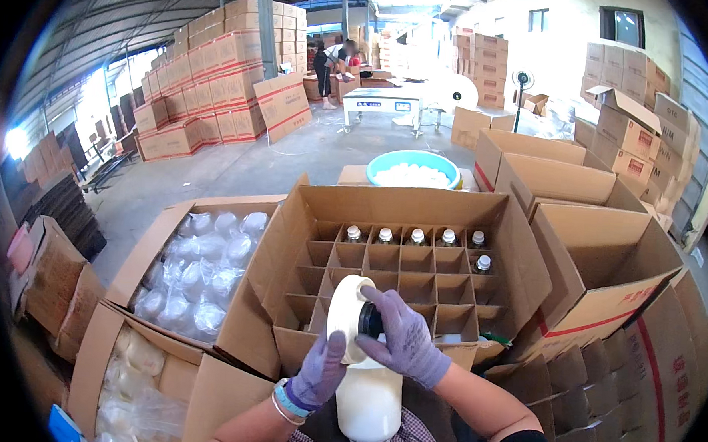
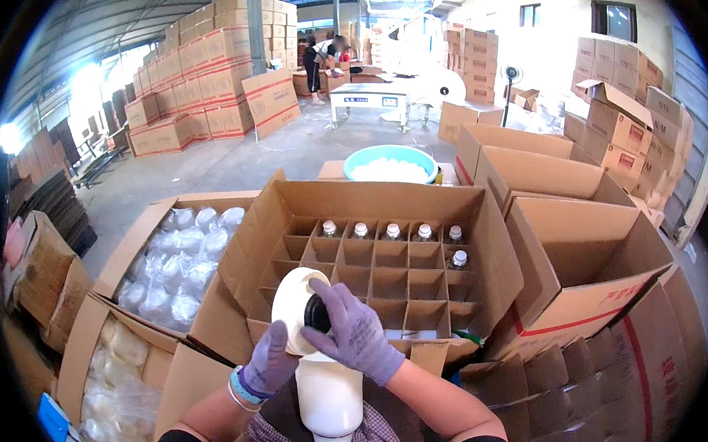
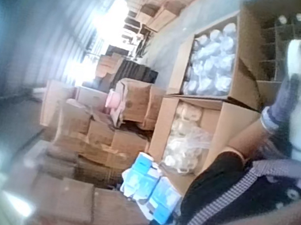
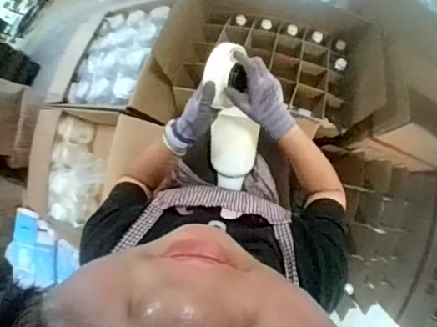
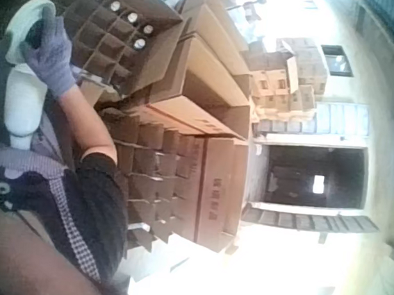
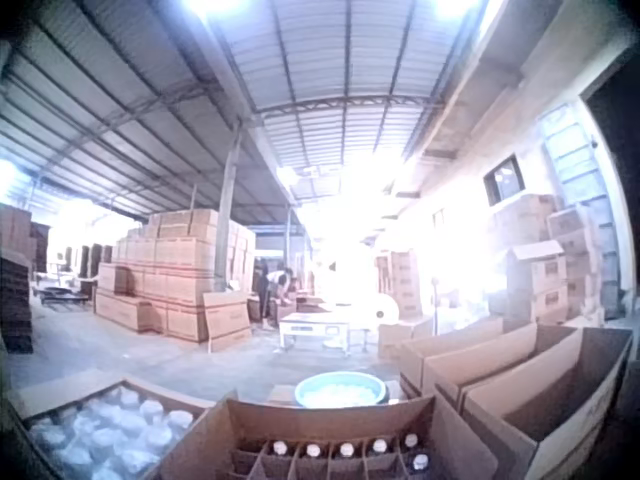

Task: The person assembles white ceramic pitchers by screwing on lids and attaching handles. They then wrap each pitcher in a clear plastic bag and place it into a cardboard box with dividers. The process is repeated for multiple units in a warehouse setting.

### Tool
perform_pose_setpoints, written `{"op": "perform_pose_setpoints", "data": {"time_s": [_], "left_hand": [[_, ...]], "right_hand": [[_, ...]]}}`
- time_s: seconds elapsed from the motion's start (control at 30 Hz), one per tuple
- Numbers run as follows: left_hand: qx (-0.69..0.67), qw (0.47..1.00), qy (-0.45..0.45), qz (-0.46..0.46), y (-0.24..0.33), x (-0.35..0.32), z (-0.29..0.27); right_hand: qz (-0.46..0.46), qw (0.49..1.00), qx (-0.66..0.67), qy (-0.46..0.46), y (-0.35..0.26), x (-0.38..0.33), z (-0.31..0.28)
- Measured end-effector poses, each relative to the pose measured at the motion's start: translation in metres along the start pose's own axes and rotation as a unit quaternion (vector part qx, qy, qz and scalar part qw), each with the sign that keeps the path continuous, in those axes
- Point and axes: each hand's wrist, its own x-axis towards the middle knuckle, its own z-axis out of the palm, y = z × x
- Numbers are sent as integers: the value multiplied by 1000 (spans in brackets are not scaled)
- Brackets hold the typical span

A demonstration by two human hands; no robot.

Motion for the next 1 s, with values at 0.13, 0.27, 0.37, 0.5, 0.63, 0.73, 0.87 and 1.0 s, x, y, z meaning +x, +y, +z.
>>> {"op": "perform_pose_setpoints", "data": {"time_s": [0.13, 0.27, 0.37, 0.5, 0.63, 0.73, 0.87, 1.0], "left_hand": [[608, 714, 6, 346, -4, 16, 13], [300, 925, 104, 208, -23, 10, -13], [145, 977, 122, 100, -29, 4, -10], [623, 684, 26, 378, -36, 19, 7], [447, 857, -11, 258, -11, 12, -15], [430, 884, -103, 153, -6, 18, -54], [482, 836, -254, 58, -15, 20, -70], [378, 896, -230, -32, -33, 31, -99]], "right_hand": [[180, 927, 325, -46, 38, -13, 13], [18, 998, 32, 46, 30, -2, 18], [-5, 995, -32, 100, -2, -1, 9], [36, 978, 202, 34, 76, -21, 24], [284, 919, 252, -105, 57, -11, -26], [148, 966, 173, 126, 76, -43, -19], [74, 946, 310, -62, 90, -82, 9], [130, 927, 348, -42, 101, -82, 31]]}}
